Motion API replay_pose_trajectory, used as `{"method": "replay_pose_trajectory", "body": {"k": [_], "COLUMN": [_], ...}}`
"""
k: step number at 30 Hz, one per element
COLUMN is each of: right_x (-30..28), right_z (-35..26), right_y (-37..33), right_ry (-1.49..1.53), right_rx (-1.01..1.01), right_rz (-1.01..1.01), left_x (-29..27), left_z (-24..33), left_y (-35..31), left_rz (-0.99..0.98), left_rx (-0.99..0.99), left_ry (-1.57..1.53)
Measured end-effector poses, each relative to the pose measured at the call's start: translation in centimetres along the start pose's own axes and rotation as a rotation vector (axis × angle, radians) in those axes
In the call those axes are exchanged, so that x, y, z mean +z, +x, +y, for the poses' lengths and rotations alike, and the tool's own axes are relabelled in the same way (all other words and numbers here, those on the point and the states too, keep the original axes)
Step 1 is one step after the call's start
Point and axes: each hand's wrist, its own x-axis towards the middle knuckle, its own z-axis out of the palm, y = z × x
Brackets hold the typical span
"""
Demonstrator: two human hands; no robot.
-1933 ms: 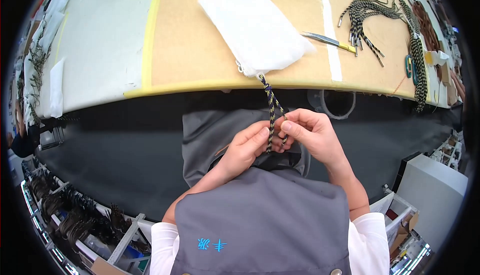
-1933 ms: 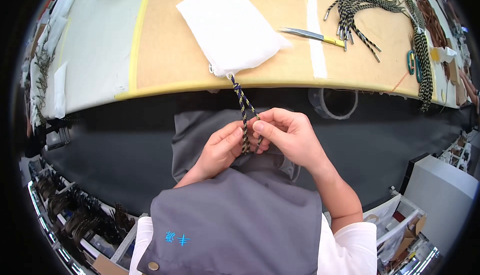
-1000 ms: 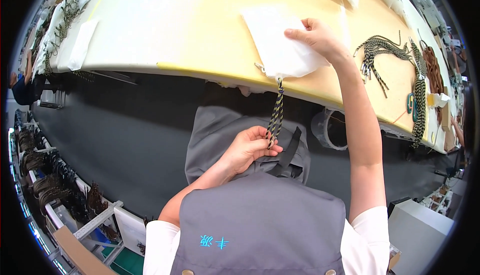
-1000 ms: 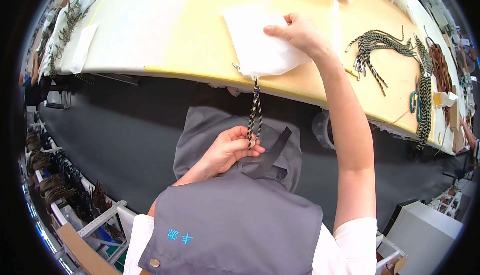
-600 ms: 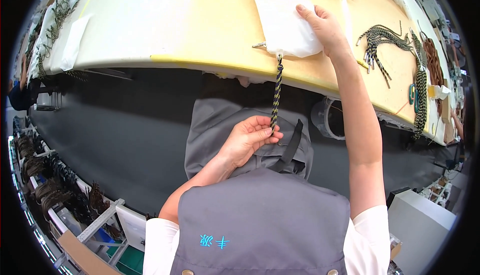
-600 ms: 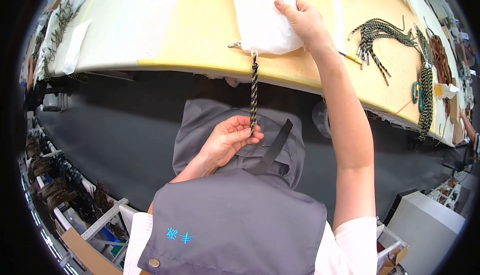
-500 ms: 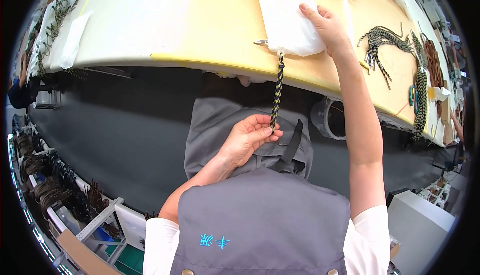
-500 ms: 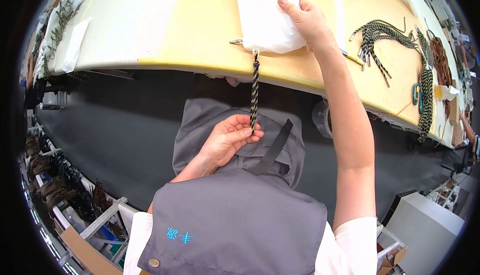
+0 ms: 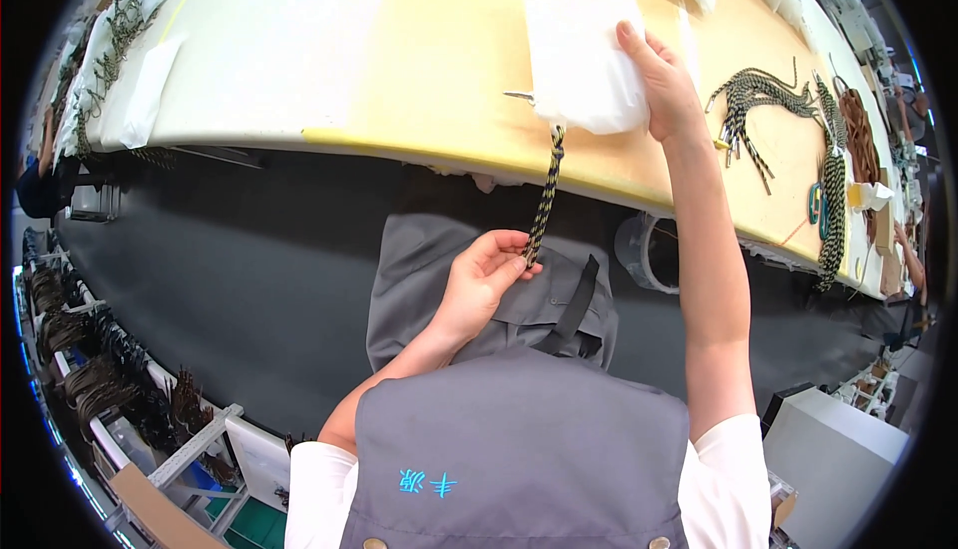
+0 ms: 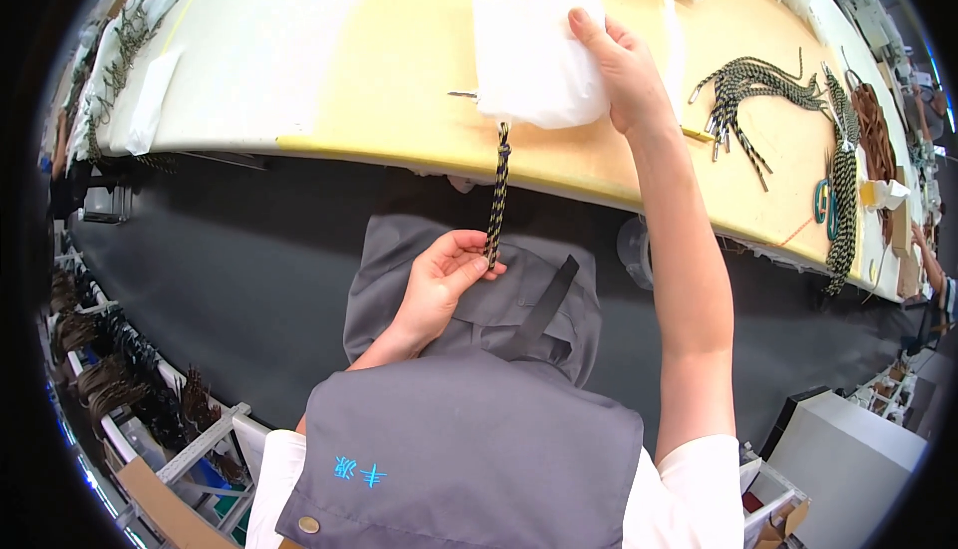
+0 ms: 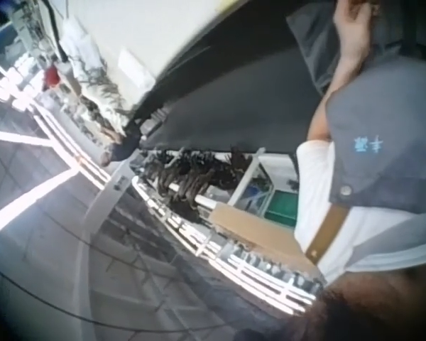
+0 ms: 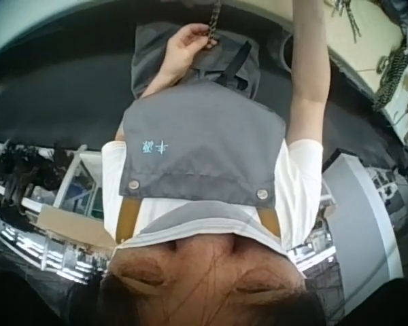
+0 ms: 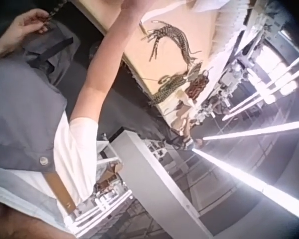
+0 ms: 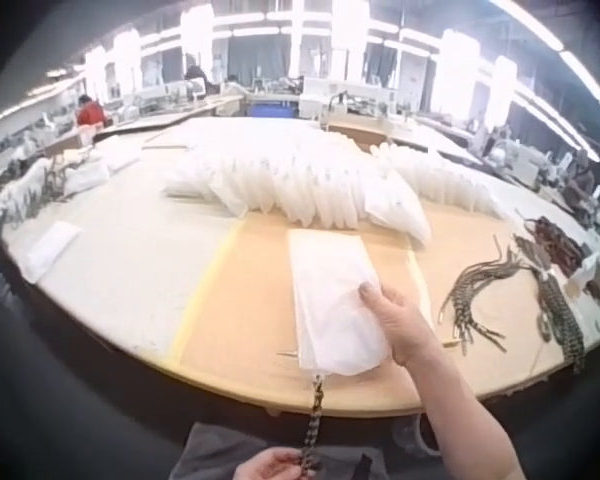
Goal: Attaching decorative cords to small white pouches using tweezers.
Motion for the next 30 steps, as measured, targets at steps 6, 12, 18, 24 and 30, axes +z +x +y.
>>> {"method": "replay_pose_trajectory", "body": {"k": [6, 12, 18, 24, 30], "right_x": [1.7, 3.3, 3.9, 6.0, 6.9], "right_z": [-2.3, -2.4, -0.8, -0.3, -0.3], "right_y": [-3.6, -5.9, -7.1, -9.2, -11.0], "right_ry": [0.299, 0.532, 0.713, 0.807, 0.830], "right_rx": [-0.061, -0.113, -0.150, -0.203, -0.178], "right_rz": [-0.142, -0.180, -0.240, -0.086, 0.074], "left_x": [1.6, 4.6, 4.8, 4.7, 4.4], "left_z": [6.7, 10.7, 9.3, 8.6, 8.9], "left_y": [0.7, 0.4, -0.6, -0.6, -0.8], "left_rz": [-0.194, -0.451, -0.416, -0.246, -0.312], "left_rx": [0.540, 0.446, 0.394, 0.626, 0.610], "left_ry": [0.336, 0.285, -0.008, -0.026, -0.070]}}
